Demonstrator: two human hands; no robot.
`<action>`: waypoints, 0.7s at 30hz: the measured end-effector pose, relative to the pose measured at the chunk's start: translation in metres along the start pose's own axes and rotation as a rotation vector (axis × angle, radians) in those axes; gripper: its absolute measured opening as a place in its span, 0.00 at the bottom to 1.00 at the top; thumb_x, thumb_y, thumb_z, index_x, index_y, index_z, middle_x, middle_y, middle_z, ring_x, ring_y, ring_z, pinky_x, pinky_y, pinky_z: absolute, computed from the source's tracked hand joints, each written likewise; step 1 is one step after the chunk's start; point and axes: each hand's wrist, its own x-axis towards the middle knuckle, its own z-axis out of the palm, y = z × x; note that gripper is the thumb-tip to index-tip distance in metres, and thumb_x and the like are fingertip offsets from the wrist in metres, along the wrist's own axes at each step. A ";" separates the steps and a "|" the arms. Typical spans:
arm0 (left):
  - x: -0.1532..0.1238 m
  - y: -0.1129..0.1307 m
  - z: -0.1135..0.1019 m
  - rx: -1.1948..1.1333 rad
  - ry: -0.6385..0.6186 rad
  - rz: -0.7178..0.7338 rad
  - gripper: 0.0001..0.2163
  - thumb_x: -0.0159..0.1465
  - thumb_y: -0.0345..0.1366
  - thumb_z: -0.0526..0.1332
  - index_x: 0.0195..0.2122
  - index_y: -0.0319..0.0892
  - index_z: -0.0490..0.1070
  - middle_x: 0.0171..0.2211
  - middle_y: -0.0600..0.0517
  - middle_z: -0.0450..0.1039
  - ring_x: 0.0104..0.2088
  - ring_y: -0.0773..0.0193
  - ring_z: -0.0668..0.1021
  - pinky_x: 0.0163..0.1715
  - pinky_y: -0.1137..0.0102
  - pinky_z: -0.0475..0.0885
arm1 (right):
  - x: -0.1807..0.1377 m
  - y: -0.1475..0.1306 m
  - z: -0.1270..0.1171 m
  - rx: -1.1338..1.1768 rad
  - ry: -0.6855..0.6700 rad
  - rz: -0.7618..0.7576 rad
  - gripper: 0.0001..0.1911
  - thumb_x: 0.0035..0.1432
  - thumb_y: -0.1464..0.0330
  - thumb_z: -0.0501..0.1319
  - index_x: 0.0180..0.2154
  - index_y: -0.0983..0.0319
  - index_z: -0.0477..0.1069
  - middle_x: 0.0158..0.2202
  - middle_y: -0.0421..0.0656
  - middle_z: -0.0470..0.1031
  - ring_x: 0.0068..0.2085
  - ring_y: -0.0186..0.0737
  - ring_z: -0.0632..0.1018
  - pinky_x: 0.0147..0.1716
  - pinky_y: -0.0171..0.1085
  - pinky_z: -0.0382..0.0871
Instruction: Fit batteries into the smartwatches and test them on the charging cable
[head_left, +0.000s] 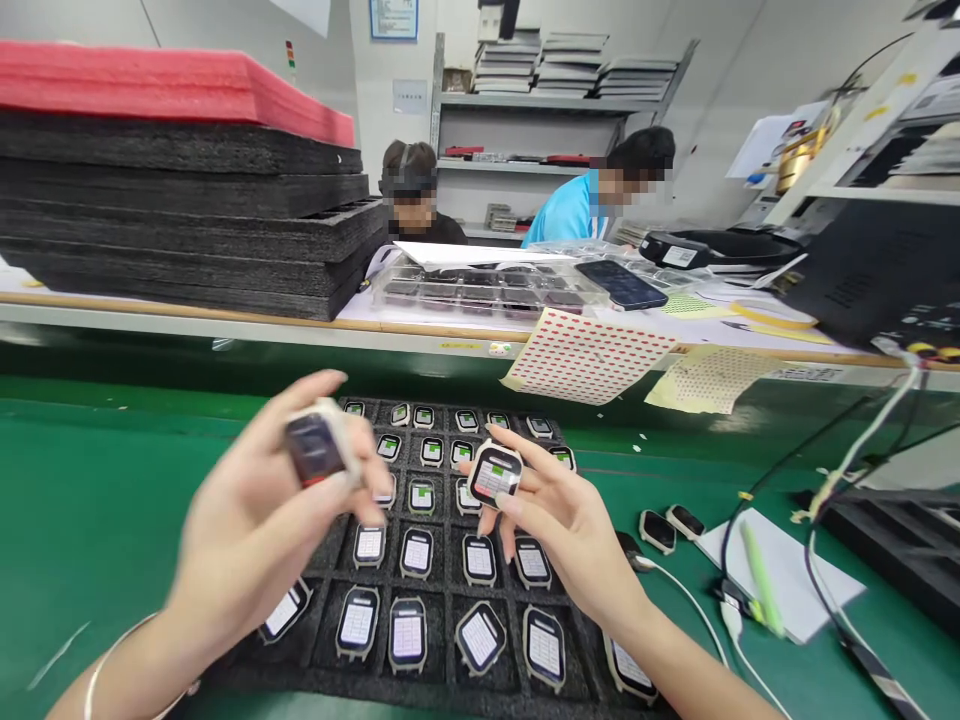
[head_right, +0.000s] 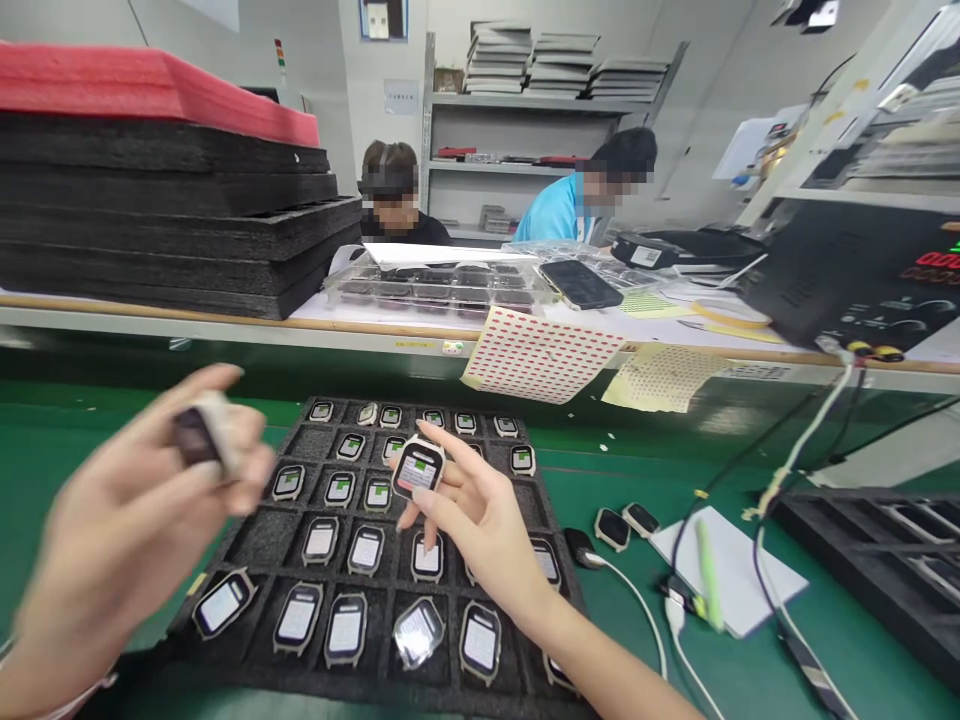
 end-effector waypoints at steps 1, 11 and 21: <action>0.009 -0.007 0.006 0.005 -0.048 -0.027 0.24 0.58 0.29 0.65 0.54 0.49 0.63 0.36 0.51 0.71 0.32 0.65 0.76 0.28 0.73 0.74 | 0.000 0.000 0.000 -0.006 0.002 -0.003 0.28 0.57 0.67 0.62 0.59 0.60 0.60 0.43 0.52 0.75 0.28 0.38 0.76 0.20 0.34 0.69; 0.021 -0.055 0.014 -0.043 -0.266 -0.286 0.28 0.58 0.26 0.62 0.59 0.44 0.56 0.41 0.47 0.70 0.41 0.60 0.75 0.41 0.63 0.75 | 0.006 0.008 -0.009 -0.145 0.100 -0.004 0.21 0.58 0.63 0.63 0.52 0.61 0.66 0.33 0.46 0.77 0.19 0.32 0.71 0.14 0.30 0.62; 0.029 -0.058 0.014 0.011 -0.206 -0.267 0.27 0.64 0.34 0.58 0.62 0.39 0.50 0.38 0.45 0.72 0.36 0.61 0.77 0.34 0.64 0.76 | 0.001 0.005 -0.016 -0.072 -0.009 0.004 0.23 0.60 0.67 0.61 0.56 0.59 0.63 0.29 0.43 0.75 0.23 0.35 0.73 0.16 0.31 0.64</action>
